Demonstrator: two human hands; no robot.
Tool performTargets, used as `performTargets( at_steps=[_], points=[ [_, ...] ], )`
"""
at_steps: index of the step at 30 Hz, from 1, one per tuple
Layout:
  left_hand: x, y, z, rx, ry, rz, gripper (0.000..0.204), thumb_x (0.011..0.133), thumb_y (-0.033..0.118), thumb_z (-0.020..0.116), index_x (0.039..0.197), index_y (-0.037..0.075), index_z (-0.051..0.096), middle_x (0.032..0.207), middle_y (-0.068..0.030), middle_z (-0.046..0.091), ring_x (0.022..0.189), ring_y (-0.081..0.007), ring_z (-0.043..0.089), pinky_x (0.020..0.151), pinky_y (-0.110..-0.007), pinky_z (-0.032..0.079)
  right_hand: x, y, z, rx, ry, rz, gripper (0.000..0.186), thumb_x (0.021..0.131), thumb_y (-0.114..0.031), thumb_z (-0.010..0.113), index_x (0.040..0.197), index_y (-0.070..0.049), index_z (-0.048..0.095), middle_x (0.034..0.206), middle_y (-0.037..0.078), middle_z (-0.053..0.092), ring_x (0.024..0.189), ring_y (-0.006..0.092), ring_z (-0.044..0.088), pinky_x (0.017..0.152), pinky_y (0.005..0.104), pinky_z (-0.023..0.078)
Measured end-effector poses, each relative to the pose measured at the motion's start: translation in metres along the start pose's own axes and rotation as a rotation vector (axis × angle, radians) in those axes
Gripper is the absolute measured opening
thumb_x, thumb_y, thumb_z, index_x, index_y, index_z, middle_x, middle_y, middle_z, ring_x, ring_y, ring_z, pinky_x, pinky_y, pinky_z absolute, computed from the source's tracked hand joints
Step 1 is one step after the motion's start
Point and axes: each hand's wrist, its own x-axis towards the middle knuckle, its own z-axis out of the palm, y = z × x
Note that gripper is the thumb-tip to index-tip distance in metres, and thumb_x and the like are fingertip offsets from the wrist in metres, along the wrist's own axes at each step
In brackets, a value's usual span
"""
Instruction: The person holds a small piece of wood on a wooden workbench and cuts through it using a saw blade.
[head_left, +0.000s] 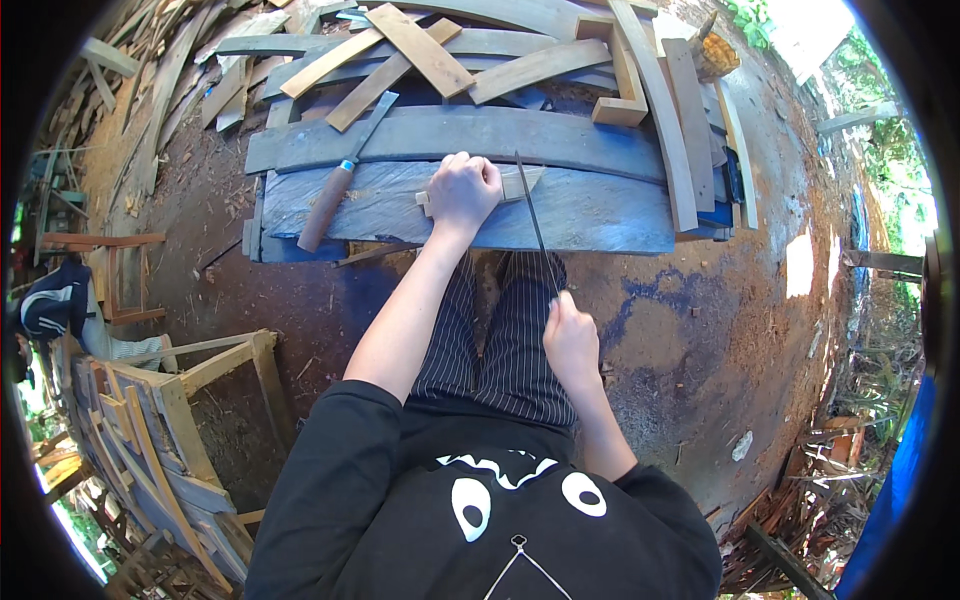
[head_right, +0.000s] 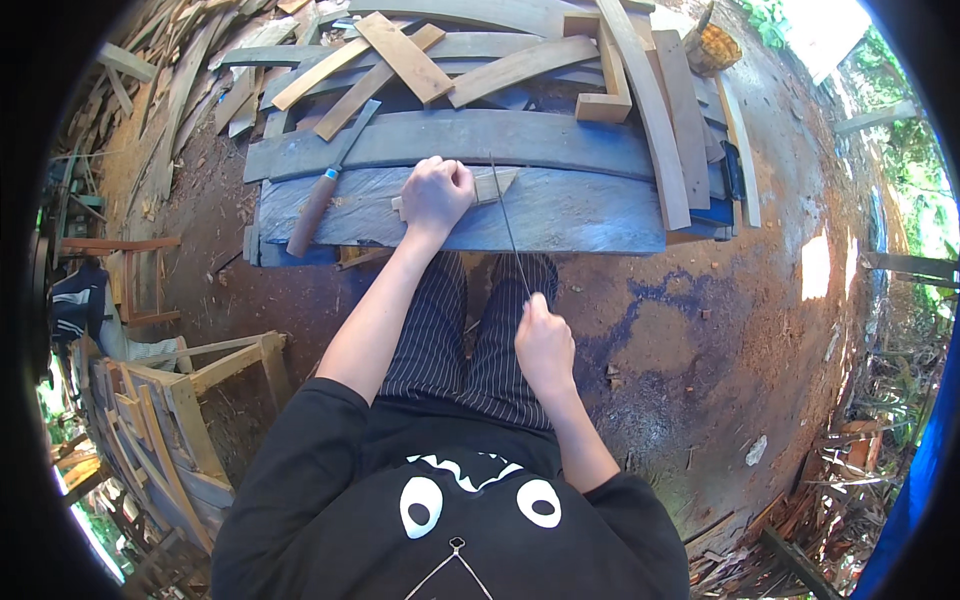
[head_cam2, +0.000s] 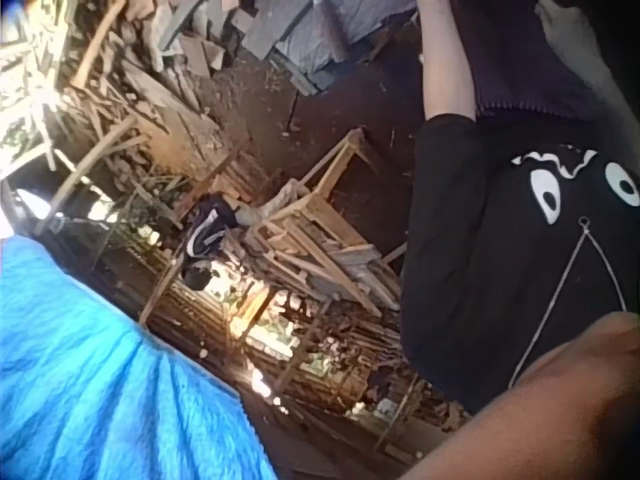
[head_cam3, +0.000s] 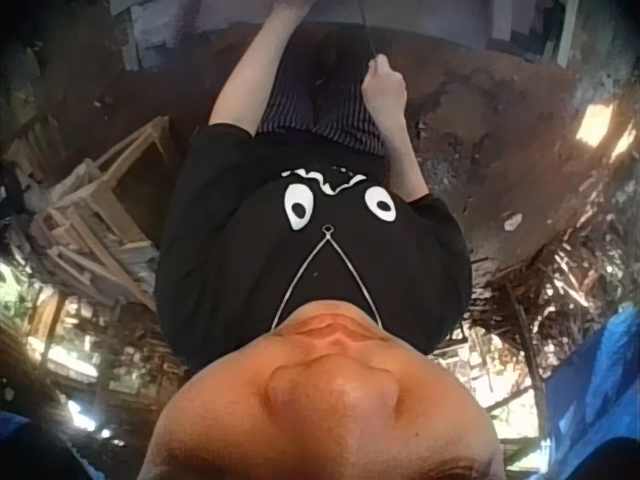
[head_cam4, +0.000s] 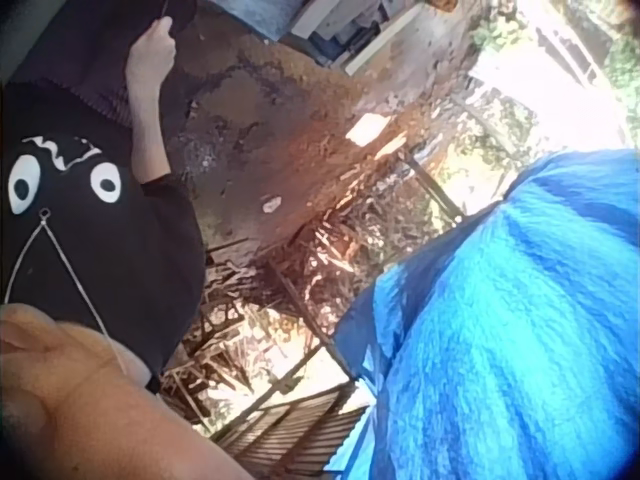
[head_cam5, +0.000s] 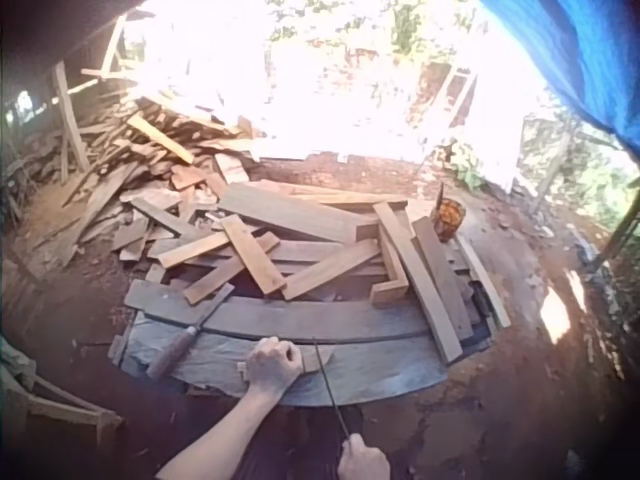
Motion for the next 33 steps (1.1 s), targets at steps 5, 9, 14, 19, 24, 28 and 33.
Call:
performTargets(
  at_steps=[5,9,14,19,24,28,33],
  points=[
    [-0.001,0.006,0.001,0.0,-0.049,0.005,0.017,0.072,0.014,0.058,0.058,0.005,0.062,0.066,-0.011,0.059,0.068,-0.0273,0.061,0.058,-0.04,0.051,0.069,-0.025,0.017,0.039,0.107,-0.06,0.02,0.093,-0.019,0.044,0.089,0.0,0.049,0.069,0.026,0.06,0.067,0.045,0.06,0.06,0.053,0.048],
    [-0.003,0.009,0.001,0.068,-0.007,-0.06,0.018,0.072,0.014,0.058,0.058,0.004,0.061,0.065,-0.0108,0.059,0.067,-0.0282,0.061,0.059,-0.04,0.051,0.06,-0.022,0.016,0.014,0.108,-0.028,0.02,0.093,-0.019,0.043,0.088,-0.001,0.049,0.07,0.026,0.06,0.068,0.045,0.061,0.059,0.0525,0.049],
    [-0.005,0.004,0.002,0.072,0.01,-0.069,0.018,0.072,0.014,0.059,0.057,0.004,0.061,0.065,-0.011,0.059,0.067,-0.0282,0.061,0.059,-0.04,0.051,-0.012,0.006,0.005,0.008,0.028,0.015,0.013,0.091,-0.014,0.047,0.087,-0.002,0.048,0.062,0.026,0.058,0.063,0.0452,0.059,0.054,0.0526,0.047],
    [-0.003,0.004,-0.002,0.035,-0.041,-0.012,0.017,0.071,0.015,0.058,0.059,0.005,0.063,0.068,-0.0115,0.061,0.071,-0.0276,0.062,0.06,-0.039,0.052,0.016,-0.001,0.009,0.05,0.046,-0.034,0.016,0.092,-0.017,0.044,0.088,-0.002,0.048,0.066,0.026,0.059,0.066,0.0448,0.06,0.056,0.0524,0.047],
    [-0.004,0.011,0.001,0.063,-0.023,-0.077,0.016,0.071,0.015,0.058,0.06,0.005,0.063,0.067,-0.0113,0.061,0.071,-0.0279,0.062,0.06,-0.039,0.052,0.079,-0.028,0.015,0.024,0.123,-0.048,0.02,0.092,-0.018,0.044,0.086,0.0,0.049,0.069,0.027,0.06,0.068,0.0452,0.06,0.06,0.0518,0.049],
    [-0.004,0.01,0.004,0.107,-0.006,-0.098,0.016,0.071,0.016,0.058,0.06,0.005,0.064,0.067,-0.011,0.061,0.07,-0.0278,0.061,0.06,-0.039,0.052,0.048,-0.004,0.021,0.029,0.114,-0.064,0.018,0.092,-0.018,0.045,0.087,-0.002,0.049,0.066,0.026,0.059,0.065,0.0452,0.06,0.057,0.0521,0.048],
    [-0.005,0.005,0.001,0.068,-0.007,-0.085,0.016,0.071,0.016,0.058,0.06,0.005,0.064,0.068,-0.0111,0.061,0.07,-0.0273,0.061,0.06,-0.039,0.052,-0.018,0.016,0.002,0.041,0.033,-0.008,0.013,0.091,-0.016,0.047,0.087,-0.003,0.047,0.063,0.025,0.058,0.063,0.0457,0.059,0.054,0.0532,0.046]
  ],
)
